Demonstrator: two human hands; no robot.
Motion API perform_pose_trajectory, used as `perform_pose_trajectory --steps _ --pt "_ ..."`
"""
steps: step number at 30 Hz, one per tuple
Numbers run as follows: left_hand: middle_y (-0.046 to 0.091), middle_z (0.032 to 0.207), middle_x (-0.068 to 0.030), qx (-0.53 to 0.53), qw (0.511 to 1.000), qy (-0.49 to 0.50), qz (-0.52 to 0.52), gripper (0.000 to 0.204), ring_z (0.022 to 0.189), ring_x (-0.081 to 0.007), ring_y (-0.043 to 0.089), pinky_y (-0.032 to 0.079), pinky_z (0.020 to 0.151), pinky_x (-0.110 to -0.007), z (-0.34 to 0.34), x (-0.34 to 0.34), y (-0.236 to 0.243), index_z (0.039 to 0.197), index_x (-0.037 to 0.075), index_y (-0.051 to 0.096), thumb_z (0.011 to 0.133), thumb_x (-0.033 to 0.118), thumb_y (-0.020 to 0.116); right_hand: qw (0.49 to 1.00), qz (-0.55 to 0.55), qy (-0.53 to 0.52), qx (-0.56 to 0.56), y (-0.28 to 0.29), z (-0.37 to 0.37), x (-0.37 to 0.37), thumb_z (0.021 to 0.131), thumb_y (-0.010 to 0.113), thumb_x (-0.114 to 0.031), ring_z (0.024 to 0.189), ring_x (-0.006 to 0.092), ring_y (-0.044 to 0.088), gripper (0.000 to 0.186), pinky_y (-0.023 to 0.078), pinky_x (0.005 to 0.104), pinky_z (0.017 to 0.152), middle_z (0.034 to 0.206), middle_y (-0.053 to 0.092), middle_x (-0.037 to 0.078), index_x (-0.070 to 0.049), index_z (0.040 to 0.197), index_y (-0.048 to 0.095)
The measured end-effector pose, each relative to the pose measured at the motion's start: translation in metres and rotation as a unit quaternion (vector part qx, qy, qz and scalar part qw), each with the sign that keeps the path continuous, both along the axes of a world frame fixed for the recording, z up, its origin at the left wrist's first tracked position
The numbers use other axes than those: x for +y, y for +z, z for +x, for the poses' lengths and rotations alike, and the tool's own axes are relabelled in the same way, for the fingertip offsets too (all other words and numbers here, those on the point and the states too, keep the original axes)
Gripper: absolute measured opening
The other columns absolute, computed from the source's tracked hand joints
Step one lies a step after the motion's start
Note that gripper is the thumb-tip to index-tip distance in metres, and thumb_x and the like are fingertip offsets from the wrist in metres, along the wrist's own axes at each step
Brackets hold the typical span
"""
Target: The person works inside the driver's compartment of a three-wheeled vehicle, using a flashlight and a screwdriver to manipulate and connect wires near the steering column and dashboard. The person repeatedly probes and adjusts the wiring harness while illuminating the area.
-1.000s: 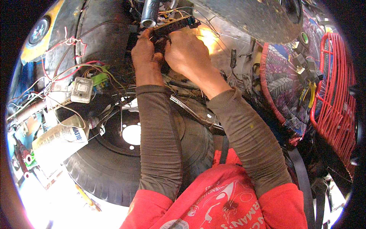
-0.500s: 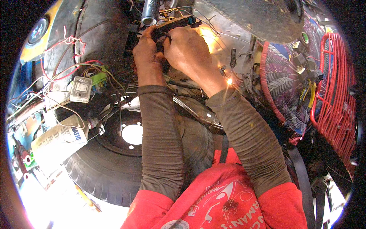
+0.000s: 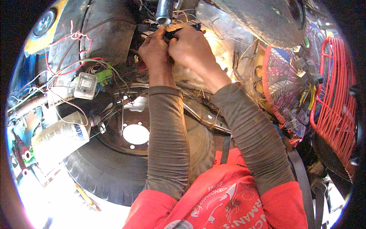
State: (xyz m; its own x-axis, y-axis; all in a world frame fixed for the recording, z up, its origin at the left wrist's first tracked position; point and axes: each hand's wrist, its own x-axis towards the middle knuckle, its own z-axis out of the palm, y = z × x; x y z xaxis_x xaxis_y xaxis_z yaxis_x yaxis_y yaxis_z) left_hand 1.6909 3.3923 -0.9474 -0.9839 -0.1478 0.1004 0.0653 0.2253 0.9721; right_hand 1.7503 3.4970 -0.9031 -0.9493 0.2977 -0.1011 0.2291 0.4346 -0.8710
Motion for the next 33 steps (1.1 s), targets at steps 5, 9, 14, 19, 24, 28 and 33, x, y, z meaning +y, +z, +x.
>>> perform_pose_trajectory --steps 5,9,14,19,24,28,33 --pt "0.064 0.071 -0.0031 -0.037 0.998 0.034 0.046 0.021 0.06 -0.0123 0.054 0.042 0.055 -0.03 0.004 0.002 0.009 0.079 -0.007 0.072 0.083 0.013 0.079 0.994 -0.098 0.03 -0.026 -0.006 -0.006 0.009 0.082 0.059 -0.021 0.095 0.0445 0.069 0.031 0.056 0.0496 0.086 0.095 0.069 0.032 0.004 0.095 0.074" --pt "0.064 0.069 -0.0028 0.028 0.999 0.035 -0.013 0.022 0.06 -0.0123 0.052 0.041 0.055 -0.03 0.004 0.004 0.011 0.075 -0.008 0.072 0.082 0.012 0.079 0.992 0.113 0.043 0.041 0.001 0.012 0.001 0.082 0.058 -0.019 0.081 0.0421 0.073 0.027 0.059 0.0499 0.073 0.084 0.071 0.027 0.002 0.085 0.075" --pt "0.066 0.071 -0.0044 0.036 0.999 0.036 -0.02 0.018 0.06 -0.0124 0.052 0.041 0.055 -0.03 0.004 0.006 0.009 0.078 -0.008 0.073 0.082 0.009 0.079 0.979 0.186 0.073 0.045 0.009 0.02 0.004 0.085 0.059 -0.022 0.083 0.0445 0.071 0.026 0.057 0.0553 0.069 0.094 0.07 0.029 0.0 0.091 0.071" --pt "0.068 0.077 -0.0073 -0.023 0.997 0.056 0.043 0.015 0.061 -0.014 0.056 0.043 0.055 -0.031 0.004 0.006 0.014 0.083 -0.007 0.074 0.083 0.008 0.076 0.993 0.102 0.063 -0.001 0.007 0.016 0.012 0.088 0.057 -0.019 0.09 0.0448 0.069 0.026 0.056 0.0525 0.079 0.093 0.07 0.028 0.001 0.096 0.072" --pt "0.069 0.085 -0.0122 -0.108 0.978 0.065 0.164 0.018 0.069 -0.0207 0.067 0.053 0.057 -0.036 0.002 0.007 0.022 0.092 -0.009 0.07 0.088 0.009 0.072 0.987 0.133 0.08 -0.049 -0.003 0.061 0.062 0.09 0.057 -0.017 0.101 0.0407 0.066 0.026 0.053 0.0491 0.088 0.105 0.071 0.02 -0.003 0.107 0.071" --pt "0.069 0.093 -0.0164 0.066 0.993 -0.051 -0.078 0.022 0.073 -0.0256 0.07 0.061 0.059 -0.038 0.011 -0.002 0.027 0.098 -0.008 0.066 0.091 0.013 0.069 0.945 0.307 0.109 0.001 -0.013 0.112 0.114 0.086 0.061 -0.013 0.093 0.0351 0.068 0.02 0.055 0.0491 0.079 0.097 0.067 0.016 -0.009 0.102 0.072" --pt "0.069 0.117 -0.01 -0.214 0.965 0.046 0.146 0.042 0.096 -0.0229 0.068 0.053 0.062 -0.033 0.008 0.002 0.035 0.128 0.006 0.062 0.091 0.026 0.065 0.875 0.438 0.2 -0.046 -0.011 0.154 0.161 0.085 0.06 -0.012 0.096 0.0309 0.064 0.02 0.052 0.044 0.079 0.092 0.061 0.011 -0.011 0.101 0.071"
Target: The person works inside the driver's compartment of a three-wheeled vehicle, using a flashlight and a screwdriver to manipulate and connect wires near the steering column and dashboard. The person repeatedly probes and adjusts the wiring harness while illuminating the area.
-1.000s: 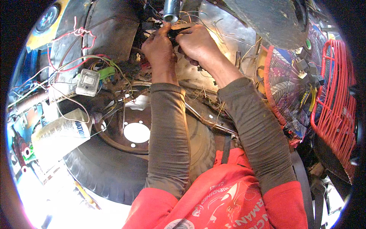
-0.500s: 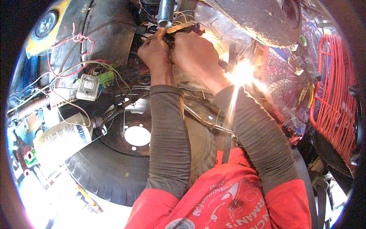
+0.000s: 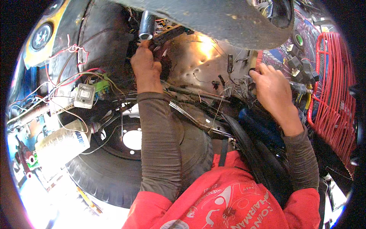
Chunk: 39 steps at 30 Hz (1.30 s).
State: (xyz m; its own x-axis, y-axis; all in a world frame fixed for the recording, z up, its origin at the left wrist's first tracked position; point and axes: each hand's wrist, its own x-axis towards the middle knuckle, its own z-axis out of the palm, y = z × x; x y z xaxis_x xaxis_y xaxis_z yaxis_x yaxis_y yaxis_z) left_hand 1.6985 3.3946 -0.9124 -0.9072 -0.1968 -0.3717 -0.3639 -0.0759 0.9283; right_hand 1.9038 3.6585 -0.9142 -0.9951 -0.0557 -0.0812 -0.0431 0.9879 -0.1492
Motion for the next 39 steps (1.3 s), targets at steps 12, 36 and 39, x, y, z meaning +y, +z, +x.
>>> perform_pose_trajectory --steps 12,36,39 --pt "0.069 0.104 -0.0123 0.006 0.998 0.005 0.07 0.022 0.085 -0.025 0.07 0.065 0.069 -0.035 -0.01 0.001 -0.001 0.108 -0.002 0.067 0.095 0.016 0.064 0.987 0.03 -0.13 0.092 -0.014 0.054 0.06 0.085 0.063 -0.002 0.117 0.036 0.056 0.044 0.044 0.0458 0.1 0.127 0.058 0.017 -0.007 0.129 0.062" --pt "0.068 0.11 -0.0098 0.03 0.997 -0.048 0.059 0.03 0.091 -0.0245 0.068 0.059 0.072 -0.037 -0.029 -0.021 -0.022 0.113 0.002 0.066 0.096 0.027 0.062 0.868 -0.248 -0.379 0.201 0.008 0.055 0.154 0.083 0.064 -0.003 0.099 0.0286 0.07 0.026 0.053 0.0381 0.093 0.104 0.071 0.015 -0.002 0.108 0.073" --pt "0.068 0.11 -0.0098 0.03 0.997 -0.048 0.062 0.031 0.091 -0.0244 0.068 0.059 0.073 -0.037 -0.03 -0.021 -0.022 0.113 0.002 0.066 0.097 0.027 0.062 0.915 -0.248 -0.282 0.148 0.01 0.049 0.141 0.082 0.071 -0.012 0.104 0.0316 0.067 0.024 0.052 0.0403 0.093 0.107 0.069 0.015 -0.003 0.104 0.073"
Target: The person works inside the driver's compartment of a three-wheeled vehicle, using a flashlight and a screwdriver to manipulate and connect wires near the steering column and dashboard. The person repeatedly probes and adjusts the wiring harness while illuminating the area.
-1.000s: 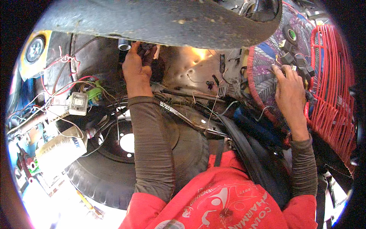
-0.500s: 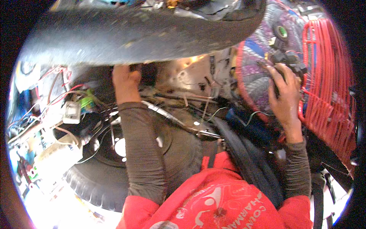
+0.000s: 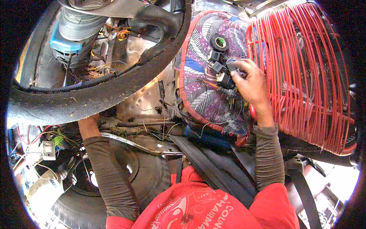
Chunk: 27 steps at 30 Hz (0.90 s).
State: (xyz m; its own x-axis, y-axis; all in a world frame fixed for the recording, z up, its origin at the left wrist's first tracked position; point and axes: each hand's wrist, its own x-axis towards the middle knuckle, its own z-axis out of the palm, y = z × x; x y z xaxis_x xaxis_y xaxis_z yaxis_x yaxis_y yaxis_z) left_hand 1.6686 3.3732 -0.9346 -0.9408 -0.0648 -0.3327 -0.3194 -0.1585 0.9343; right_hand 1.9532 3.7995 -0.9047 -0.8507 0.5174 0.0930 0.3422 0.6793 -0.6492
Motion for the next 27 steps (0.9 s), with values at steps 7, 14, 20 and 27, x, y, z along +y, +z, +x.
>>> perform_pose_trajectory --steps 7,14,20,27 --pt "0.068 0.111 -0.0096 0.002 1.0 0.002 0.001 0.033 0.092 -0.024 0.068 0.059 0.074 -0.037 0.0 -0.002 0.002 0.115 0.001 0.066 0.097 0.029 0.062 0.993 0.116 -0.003 -0.015 0.001 -0.01 -0.026 0.075 0.081 -0.022 0.116 0.0365 0.056 0.039 0.044 0.046 0.102 0.122 0.059 0.014 -0.005 0.108 0.07" --pt "0.067 0.112 -0.0095 -0.002 1.0 -0.006 0.004 0.035 0.092 -0.0236 0.067 0.058 0.075 -0.037 -0.003 0.002 -0.002 0.116 0.001 0.065 0.097 0.03 0.062 0.977 0.21 -0.029 -0.035 -0.011 -0.028 -0.033 0.071 0.082 -0.03 0.117 0.0344 0.055 0.038 0.043 0.0482 0.098 0.124 0.059 0.013 -0.009 0.1 0.069" --pt "0.067 0.112 -0.0094 0.002 1.0 -0.01 0.007 0.036 0.092 -0.0233 0.067 0.058 0.076 -0.038 -0.008 0.009 -0.002 0.117 0.001 0.065 0.098 0.031 0.061 0.975 0.162 -0.02 0.153 0.0 -0.03 -0.047 0.072 0.077 -0.017 0.097 0.0381 0.062 0.03 0.049 0.0485 0.085 0.102 0.062 0.016 -0.007 0.094 0.059" --pt "0.067 0.113 -0.0092 0.005 1.0 -0.021 0.01 0.038 0.093 -0.0229 0.067 0.058 0.077 -0.038 -0.01 0.013 0.002 0.119 0.001 0.064 0.098 0.033 0.061 0.994 0.076 -0.02 0.078 0.025 -0.025 -0.081 0.076 0.082 -0.021 0.08 0.0335 0.067 0.034 0.053 0.0432 0.069 0.087 0.065 0.015 -0.004 0.093 0.058"
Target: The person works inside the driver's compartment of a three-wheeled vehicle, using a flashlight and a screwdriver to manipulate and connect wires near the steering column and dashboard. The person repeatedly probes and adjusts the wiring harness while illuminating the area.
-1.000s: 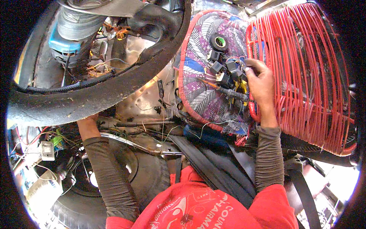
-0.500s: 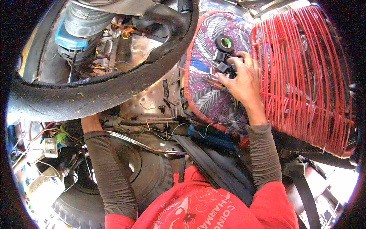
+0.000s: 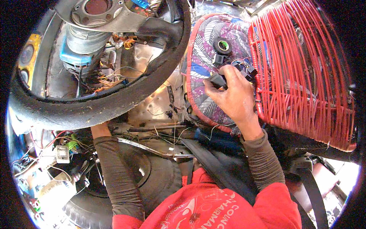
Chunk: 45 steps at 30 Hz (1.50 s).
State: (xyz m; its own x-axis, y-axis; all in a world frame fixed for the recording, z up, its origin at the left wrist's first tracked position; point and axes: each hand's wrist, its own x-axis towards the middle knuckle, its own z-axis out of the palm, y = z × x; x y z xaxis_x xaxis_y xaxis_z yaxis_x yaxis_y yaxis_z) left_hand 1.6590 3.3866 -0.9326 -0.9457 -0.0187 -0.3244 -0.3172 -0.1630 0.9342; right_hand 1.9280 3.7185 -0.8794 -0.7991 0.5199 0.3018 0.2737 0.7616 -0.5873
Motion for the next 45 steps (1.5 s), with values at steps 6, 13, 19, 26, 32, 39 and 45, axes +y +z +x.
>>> perform_pose_trajectory --steps 6,13,19,26,32,39,45 --pt "0.066 0.114 -0.0091 0.001 1.0 -0.006 0.0 0.04 0.093 -0.0225 0.066 0.058 0.078 -0.038 0.004 -0.005 0.002 0.12 0.0 0.064 0.098 0.034 0.061 0.999 -0.02 0.021 0.026 0.009 -0.007 -0.025 0.077 0.085 -0.019 0.076 0.0282 0.069 0.033 0.054 0.0371 0.067 0.086 0.068 0.013 -0.003 0.094 0.061" --pt "0.066 0.114 -0.009 0.006 1.0 0.002 0.006 0.042 0.093 -0.0221 0.066 0.057 0.079 -0.038 0.006 -0.008 -0.001 0.121 0.0 0.063 0.099 0.036 0.061 0.968 -0.227 0.065 0.082 -0.006 -0.007 -0.036 0.075 0.085 -0.018 0.087 0.0288 0.068 0.036 0.054 0.0368 0.077 0.096 0.069 0.013 -0.005 0.103 0.067" --pt "0.066 0.115 -0.0089 -0.002 1.0 0.006 0.007 0.044 0.094 -0.0218 0.065 0.057 0.08 -0.038 0.008 -0.008 -0.005 0.123 0.0 0.063 0.099 0.037 0.061 0.984 -0.177 -0.022 0.018 -0.021 0.002 0.036 0.08 0.08 -0.005 0.104 0.0185 0.068 0.038 0.054 0.0331 0.091 0.112 0.071 0.009 -0.003 0.116 0.067" --pt "0.065 0.116 -0.0087 -0.008 1.0 0.005 0.008 0.046 0.094 -0.0214 0.065 0.057 0.081 -0.038 0.01 -0.007 -0.008 0.124 0.0 0.062 0.099 0.038 0.061 0.997 0.051 0.05 -0.03 -0.036 0.006 0.088 0.073 0.082 -0.02 0.122 0.032 0.056 0.037 0.043 0.0433 0.106 0.128 0.063 0.012 -0.01 0.108 0.074" --pt "0.065 0.116 -0.0086 -0.008 1.0 0.005 0.01 0.047 0.094 -0.0211 0.065 0.057 0.082 -0.038 0.009 -0.004 -0.011 0.125 -0.001 0.062 0.1 0.04 0.06 0.987 0.095 0.022 -0.124 -0.02 0.036 0.058 0.073 0.083 -0.023 0.104 0.033 0.057 0.034 0.047 0.044 0.094 0.106 0.06 0.013 -0.01 0.102 0.074" --pt "0.064 0.117 -0.0085 0.001 1.0 0.008 0.026 0.05 0.095 -0.0207 0.064 0.056 0.083 -0.038 0.011 0.002 -0.009 0.127 -0.001 0.062 0.1 0.041 0.06 0.993 0.084 0.038 -0.073 -0.027 0.029 0.05 0.073 0.083 -0.022 0.106 0.0333 0.056 0.038 0.047 0.0429 0.094 0.107 0.059 0.013 -0.005 0.104 0.072" --pt "0.064 0.118 -0.0083 0.02 0.998 0.004 0.053 0.051 0.095 -0.0204 0.064 0.056 0.084 -0.038 0.015 0.008 -0.008 0.128 -0.001 0.061 0.1 0.042 0.06 0.962 -0.244 0.107 0.067 -0.013 0.018 0.016 0.073 0.08 -0.006 0.109 0.0264 0.064 0.04 0.05 0.0374 0.098 0.117 0.067 0.011 -0.003 0.111 0.068"
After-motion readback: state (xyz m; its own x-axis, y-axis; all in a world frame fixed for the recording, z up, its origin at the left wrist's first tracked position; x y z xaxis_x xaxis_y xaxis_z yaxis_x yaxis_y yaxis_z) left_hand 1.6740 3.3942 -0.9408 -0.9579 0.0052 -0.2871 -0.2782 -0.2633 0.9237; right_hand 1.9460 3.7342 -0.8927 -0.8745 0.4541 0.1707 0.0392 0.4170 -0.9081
